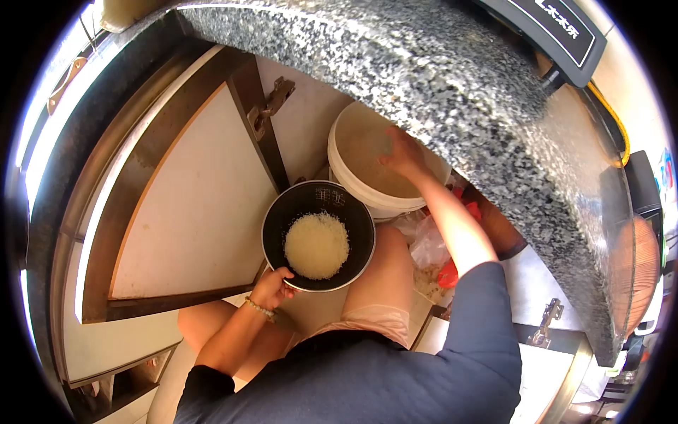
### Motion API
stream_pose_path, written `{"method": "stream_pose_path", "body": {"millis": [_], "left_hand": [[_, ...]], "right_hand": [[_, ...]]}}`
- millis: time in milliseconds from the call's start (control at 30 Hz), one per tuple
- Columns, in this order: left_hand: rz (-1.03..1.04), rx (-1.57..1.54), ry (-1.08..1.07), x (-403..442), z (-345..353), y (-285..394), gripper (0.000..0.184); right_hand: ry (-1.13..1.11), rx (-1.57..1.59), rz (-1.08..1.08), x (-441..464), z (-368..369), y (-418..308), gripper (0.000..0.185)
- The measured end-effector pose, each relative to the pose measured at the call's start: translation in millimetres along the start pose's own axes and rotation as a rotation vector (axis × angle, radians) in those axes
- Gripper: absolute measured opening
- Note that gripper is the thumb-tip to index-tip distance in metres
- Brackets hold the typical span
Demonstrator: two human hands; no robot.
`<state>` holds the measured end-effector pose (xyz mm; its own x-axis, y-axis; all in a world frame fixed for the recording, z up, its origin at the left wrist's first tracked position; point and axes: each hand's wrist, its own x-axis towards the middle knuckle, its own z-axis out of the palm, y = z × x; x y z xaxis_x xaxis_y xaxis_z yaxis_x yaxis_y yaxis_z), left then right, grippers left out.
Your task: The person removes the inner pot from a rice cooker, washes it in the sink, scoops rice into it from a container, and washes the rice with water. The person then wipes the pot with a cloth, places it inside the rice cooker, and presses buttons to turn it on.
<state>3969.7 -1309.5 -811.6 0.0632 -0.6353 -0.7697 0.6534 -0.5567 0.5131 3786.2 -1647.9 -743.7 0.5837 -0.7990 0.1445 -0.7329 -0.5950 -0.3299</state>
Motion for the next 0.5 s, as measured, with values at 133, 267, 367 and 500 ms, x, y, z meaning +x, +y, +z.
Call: {"method": "stream_pose_path", "body": {"millis": [133, 267, 367, 500], "left_hand": [[-0.024, 0.006, -0.004, 5.2, -2.0, -4.5, 0.022], [0.017, 0.001, -0.016, 4.9, -3.3, -6.4, 0.024], [0.016, -0.023, 0.008, -2.2, 3.3, -3.1, 0.02], [-0.011, -0.034, 0.01, -3.0, 2.8, -1.1, 0.02]], "right_hand": [[-0.272, -0.322, 0.17, 26.8, 38.2, 29.7, 0.073], [-0.661, -0.232, -0.011, 25.5, 48.2, 12.7, 0.063], [-0.768, 0.246, 0.03, 18.5, 51.8, 20.4, 0.051], [-0.914, 0.977, 0.397, 21.6, 39.4, 37.4, 0.033]]}}
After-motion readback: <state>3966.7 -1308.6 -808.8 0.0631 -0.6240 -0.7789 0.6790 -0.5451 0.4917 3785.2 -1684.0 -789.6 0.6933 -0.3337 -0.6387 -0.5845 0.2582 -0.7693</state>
